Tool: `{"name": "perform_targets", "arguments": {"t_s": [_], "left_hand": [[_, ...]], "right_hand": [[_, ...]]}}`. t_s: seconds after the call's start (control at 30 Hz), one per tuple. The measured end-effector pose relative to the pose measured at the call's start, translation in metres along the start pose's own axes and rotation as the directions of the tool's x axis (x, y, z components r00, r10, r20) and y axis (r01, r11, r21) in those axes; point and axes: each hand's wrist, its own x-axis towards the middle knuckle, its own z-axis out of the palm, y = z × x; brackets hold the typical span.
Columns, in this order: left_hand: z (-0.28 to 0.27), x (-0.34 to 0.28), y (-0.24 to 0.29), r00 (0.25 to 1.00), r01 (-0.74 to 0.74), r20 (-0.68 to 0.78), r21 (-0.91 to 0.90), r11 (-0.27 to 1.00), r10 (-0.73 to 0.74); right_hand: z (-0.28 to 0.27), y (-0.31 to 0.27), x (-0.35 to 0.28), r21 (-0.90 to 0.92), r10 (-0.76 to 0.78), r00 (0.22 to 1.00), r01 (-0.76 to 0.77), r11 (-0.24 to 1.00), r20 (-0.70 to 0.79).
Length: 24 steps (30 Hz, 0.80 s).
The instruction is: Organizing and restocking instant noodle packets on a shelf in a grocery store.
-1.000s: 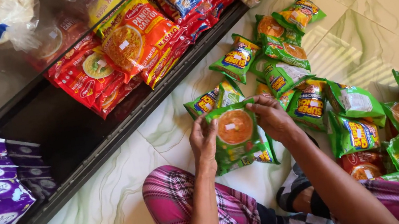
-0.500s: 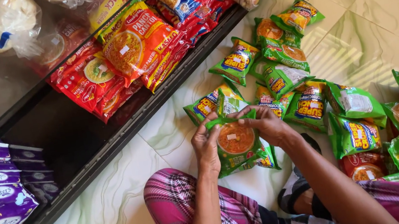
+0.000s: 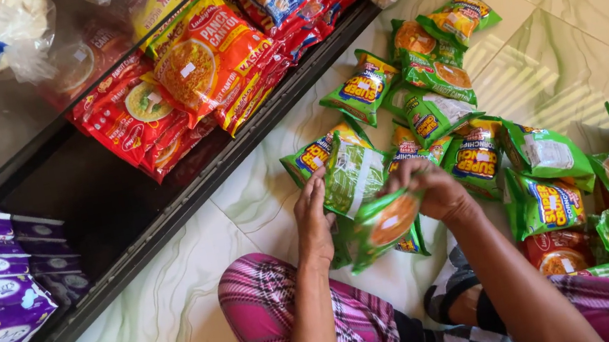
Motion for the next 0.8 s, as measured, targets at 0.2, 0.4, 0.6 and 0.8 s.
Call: {"name": "perform_targets", "arguments": {"t_s": [0.2,0.4,0.6,0.8], "left_hand": [[-0.006,0.004,-0.025,0.725,-0.604,0.117,0.582,0.545,0.678],[0.057,-0.063,0.012,0.731,-0.682,0.42,0.475,0.557,0.537],[0.09,-0.089,0.007,0.63,-0.762,0.459,0.521,0.384,0.627],[0.116,-0.09,0.023,0.601,-0.773,0.447,0.536,0.34,0.663]], "right_hand": [[0.01,-0.005,0.001,0.507,-0.158,0.975,0.215,0.834,-0.154],[0.013,0.007,0.011,0.682,-0.231,0.97,0.123,0.721,0.07],[0.048,0.006,0.027,0.624,-0.347,0.928,0.194,0.757,0.133],[0.042,0.006,0.021,0.546,-0.346,0.935,0.254,0.798,0.072]]}}
